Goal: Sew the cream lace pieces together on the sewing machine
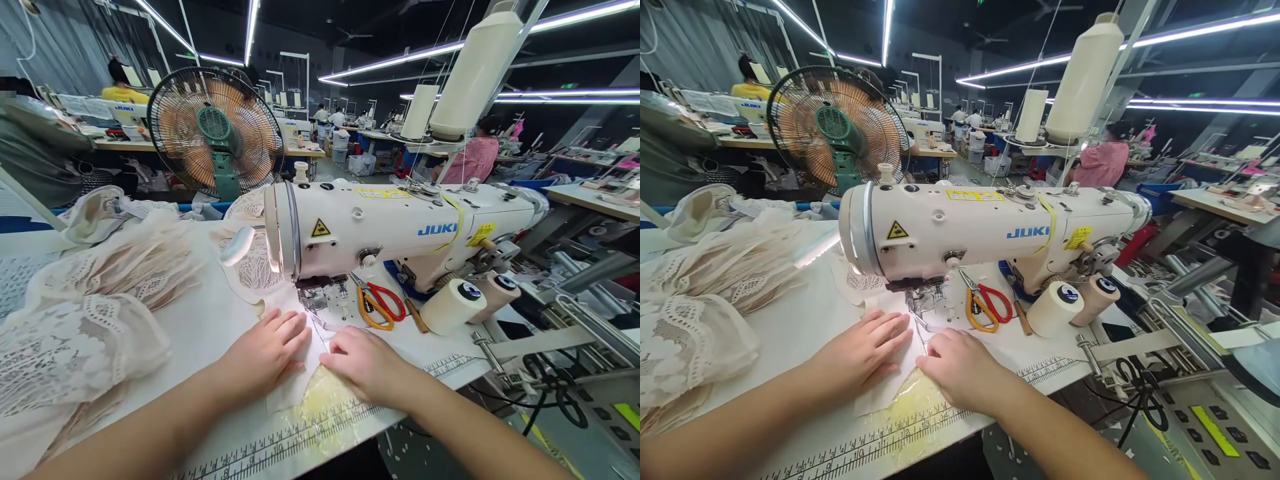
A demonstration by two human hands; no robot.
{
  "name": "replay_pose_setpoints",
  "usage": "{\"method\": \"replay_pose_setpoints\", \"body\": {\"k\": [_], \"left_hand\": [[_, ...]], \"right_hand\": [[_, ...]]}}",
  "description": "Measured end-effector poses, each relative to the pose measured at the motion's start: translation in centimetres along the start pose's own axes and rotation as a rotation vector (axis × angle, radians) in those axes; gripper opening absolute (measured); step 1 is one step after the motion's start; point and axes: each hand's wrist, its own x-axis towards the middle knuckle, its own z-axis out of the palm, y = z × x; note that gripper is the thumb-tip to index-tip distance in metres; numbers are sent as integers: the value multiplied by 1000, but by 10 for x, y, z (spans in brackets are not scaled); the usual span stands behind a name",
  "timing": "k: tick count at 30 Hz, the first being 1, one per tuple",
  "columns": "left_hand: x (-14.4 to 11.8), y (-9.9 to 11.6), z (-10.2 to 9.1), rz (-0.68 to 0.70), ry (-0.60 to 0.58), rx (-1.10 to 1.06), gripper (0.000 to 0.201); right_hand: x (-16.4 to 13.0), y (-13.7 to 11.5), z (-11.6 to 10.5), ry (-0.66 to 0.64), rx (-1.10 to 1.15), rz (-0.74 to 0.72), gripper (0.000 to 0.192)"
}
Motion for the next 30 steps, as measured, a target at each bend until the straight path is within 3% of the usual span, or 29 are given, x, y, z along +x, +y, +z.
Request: {"method": "replay_pose_setpoints", "body": {"k": [3, 8, 13, 19, 26, 30], "left_hand": [[1, -3, 0, 65, 32, -4, 26], [4, -8, -1, 188, 91, -67, 35], [5, -14, 0, 188, 89, -48, 35], [1, -22, 3, 173, 88, -96, 30], [6, -28, 0, 133, 46, -65, 35], [7, -34, 0, 126, 36, -51, 34]], "right_hand": [[7, 1, -2, -69, -48, 13, 15], [17, 4, -3, -149, -89, 25, 16], [27, 5, 0, -246, -99, 79, 23], [39, 3, -1, -276, -149, 140, 22], [56, -9, -13, -388, -159, 236, 50], [64, -13, -10, -364, -122, 294, 60]]}}
